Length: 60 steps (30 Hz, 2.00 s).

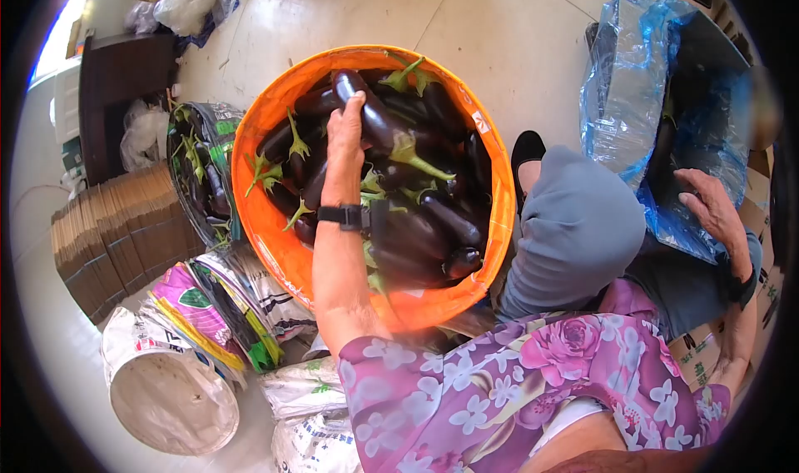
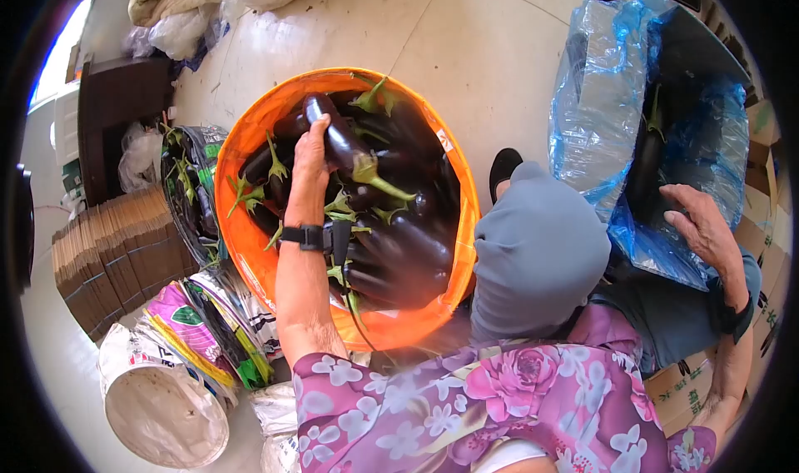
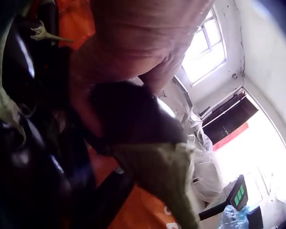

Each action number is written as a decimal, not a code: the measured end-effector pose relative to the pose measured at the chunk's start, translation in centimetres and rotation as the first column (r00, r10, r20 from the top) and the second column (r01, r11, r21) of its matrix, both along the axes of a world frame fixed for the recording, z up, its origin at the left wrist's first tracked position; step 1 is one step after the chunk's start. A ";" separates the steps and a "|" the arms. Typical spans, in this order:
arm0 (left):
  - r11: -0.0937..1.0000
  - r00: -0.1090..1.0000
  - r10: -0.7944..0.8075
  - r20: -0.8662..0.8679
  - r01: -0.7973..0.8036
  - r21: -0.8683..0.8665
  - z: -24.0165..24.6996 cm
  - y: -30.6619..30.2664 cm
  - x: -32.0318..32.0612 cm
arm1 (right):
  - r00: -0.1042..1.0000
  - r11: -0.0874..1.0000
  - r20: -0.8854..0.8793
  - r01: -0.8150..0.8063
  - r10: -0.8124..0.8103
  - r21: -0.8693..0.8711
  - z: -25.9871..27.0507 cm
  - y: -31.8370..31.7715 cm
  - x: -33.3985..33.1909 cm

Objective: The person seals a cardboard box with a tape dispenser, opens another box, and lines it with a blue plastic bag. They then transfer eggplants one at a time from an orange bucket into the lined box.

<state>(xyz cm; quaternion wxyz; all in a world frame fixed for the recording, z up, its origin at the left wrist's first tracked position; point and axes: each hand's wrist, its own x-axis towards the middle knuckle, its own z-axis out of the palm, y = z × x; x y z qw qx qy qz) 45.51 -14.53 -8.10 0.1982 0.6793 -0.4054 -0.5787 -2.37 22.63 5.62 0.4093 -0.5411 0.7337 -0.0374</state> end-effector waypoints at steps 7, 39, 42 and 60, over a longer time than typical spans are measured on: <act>0.986 1.000 0.010 0.002 -0.010 -0.165 -3.1 2.2 -0.6 | 0.999 0.998 -0.019 0.029 -0.028 0.059 -0.3 0.0 -0.3; -0.521 -0.506 -0.694 0.513 0.844 0.128 -1.9 19.0 -2.7 | 0.997 0.998 0.052 -0.060 0.058 0.020 -1.7 0.8 2.2; -0.615 -0.541 -0.651 0.532 0.787 0.050 -3.8 18.7 -2.4 | 1.000 1.000 0.005 -0.021 0.021 -0.005 -0.7 0.8 2.9; 0.733 0.871 -0.375 -0.317 0.069 -0.677 18.9 5.8 -3.0 | 0.976 0.944 0.215 0.107 -0.040 -0.312 5.5 -4.6 1.0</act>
